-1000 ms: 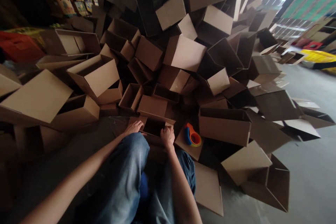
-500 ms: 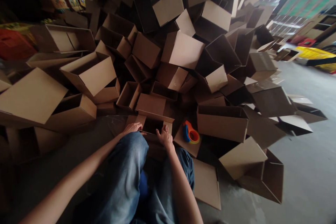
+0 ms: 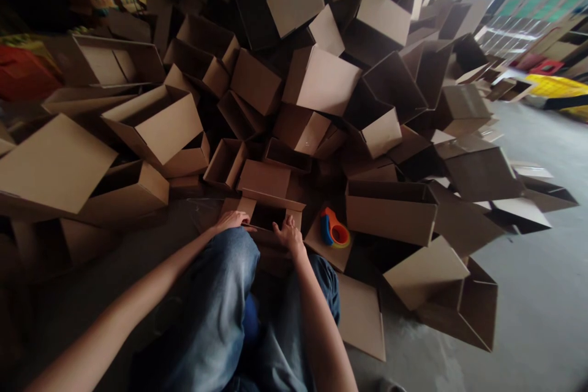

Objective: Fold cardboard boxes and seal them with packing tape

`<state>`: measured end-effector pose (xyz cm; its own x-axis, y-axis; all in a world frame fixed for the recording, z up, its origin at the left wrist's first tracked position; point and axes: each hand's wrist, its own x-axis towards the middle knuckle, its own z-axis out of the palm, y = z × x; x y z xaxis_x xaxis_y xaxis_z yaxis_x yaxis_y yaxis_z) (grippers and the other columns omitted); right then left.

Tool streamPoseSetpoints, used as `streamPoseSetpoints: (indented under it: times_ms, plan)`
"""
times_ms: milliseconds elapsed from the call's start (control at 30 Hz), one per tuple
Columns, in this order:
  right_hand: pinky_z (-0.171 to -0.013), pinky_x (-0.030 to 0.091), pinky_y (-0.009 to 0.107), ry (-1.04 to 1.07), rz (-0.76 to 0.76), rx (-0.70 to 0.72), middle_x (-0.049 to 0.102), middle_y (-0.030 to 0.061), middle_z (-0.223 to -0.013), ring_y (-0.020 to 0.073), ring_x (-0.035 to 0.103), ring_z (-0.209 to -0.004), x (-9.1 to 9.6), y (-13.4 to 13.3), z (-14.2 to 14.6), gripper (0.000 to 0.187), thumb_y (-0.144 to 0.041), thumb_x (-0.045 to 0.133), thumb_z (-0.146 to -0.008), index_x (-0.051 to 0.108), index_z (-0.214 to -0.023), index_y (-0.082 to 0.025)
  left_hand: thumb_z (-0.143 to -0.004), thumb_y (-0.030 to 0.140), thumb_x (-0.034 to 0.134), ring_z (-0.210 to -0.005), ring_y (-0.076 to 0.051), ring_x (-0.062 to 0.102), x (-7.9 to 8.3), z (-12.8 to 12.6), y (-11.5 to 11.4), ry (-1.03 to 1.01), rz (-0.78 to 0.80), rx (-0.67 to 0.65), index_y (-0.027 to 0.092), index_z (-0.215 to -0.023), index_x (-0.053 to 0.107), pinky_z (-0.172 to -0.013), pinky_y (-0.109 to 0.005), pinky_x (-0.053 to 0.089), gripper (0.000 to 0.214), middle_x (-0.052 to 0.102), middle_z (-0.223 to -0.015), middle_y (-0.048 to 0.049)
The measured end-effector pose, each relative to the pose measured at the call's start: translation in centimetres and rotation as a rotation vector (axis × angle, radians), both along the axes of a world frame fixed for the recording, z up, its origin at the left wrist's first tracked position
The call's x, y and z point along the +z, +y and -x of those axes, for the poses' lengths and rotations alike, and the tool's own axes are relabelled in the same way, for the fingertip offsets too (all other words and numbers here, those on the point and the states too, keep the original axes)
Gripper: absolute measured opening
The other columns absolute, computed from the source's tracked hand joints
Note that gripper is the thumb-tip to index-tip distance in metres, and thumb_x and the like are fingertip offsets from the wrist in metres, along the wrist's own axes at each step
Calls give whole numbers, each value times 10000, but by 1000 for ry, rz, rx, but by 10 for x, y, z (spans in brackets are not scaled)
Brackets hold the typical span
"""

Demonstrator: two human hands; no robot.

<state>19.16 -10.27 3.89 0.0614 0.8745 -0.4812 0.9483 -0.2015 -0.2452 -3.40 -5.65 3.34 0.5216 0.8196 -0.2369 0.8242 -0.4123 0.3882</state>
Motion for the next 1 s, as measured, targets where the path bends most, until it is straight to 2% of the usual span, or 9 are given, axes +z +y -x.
streamPoseSetpoints:
  times_ms: [133, 300, 400, 500, 667, 833, 1000]
  plan:
    - [-1039, 398, 344, -22, -45, -5, 308, 210, -1573, 296, 464, -1352, 2, 1, 1, 607, -439, 328, -1011, 432, -1462, -47, -830, 645, 588, -934, -231, 680, 5, -2, 1, 10, 13, -1, 230, -875, 734, -745, -269, 447, 442, 738, -996, -63]
    - [-953, 446, 310, -59, -175, -55, 520, 165, -1422, 256, 604, -1179, 5, -11, 9, 537, -377, 211, -1034, 608, -1275, -108, -816, 679, 583, -929, -239, 697, 11, -3, 1, 19, 45, 8, 249, -904, 761, -718, -266, 442, 474, 764, -931, -63]
    - [-926, 455, 304, -73, -227, -78, 601, 165, -1296, 247, 624, -1134, 7, -15, 12, 558, -350, 169, -1039, 668, -1140, -122, -811, 699, 568, -899, -250, 708, 13, -3, 0, 31, 58, 17, 246, -859, 772, -694, -267, 438, 499, 765, -853, -76]
    - [-898, 471, 312, -66, -222, -74, 636, 167, -1229, 253, 639, -1102, 8, -14, 12, 555, -388, 201, -1040, 694, -1087, -138, -807, 707, 563, -896, -267, 714, 15, -3, -1, 39, 63, 19, 244, -837, 779, -681, -271, 436, 512, 764, -825, -93]
    - [-880, 492, 367, -44, -130, -48, 704, 194, -1056, 277, 676, -1013, 9, -9, 7, 637, -472, 210, -1027, 759, -981, -153, -808, 714, 556, -930, -279, 714, 14, -2, -1, 38, 71, 19, 249, -835, 794, -677, -271, 435, 522, 773, -855, -108]
    - [-930, 484, 445, -43, -98, -41, 694, 236, -1065, 322, 657, -1057, 7, -7, 5, 733, -507, 129, -1010, 767, -1032, -146, -797, 733, 555, -921, -278, 716, 13, -2, 3, 47, 107, 10, 260, -853, 808, -691, -272, 449, 539, 777, -865, -104]
    - [-951, 476, 473, -28, -73, -33, 679, 235, -1097, 321, 640, -1085, 6, -2, 2, 707, -551, 142, -999, 695, -1223, -173, -792, 747, 553, -898, -280, 716, 9, -3, 12, 56, 143, -5, 261, -857, 813, -706, -280, 458, 555, 775, -854, -104]
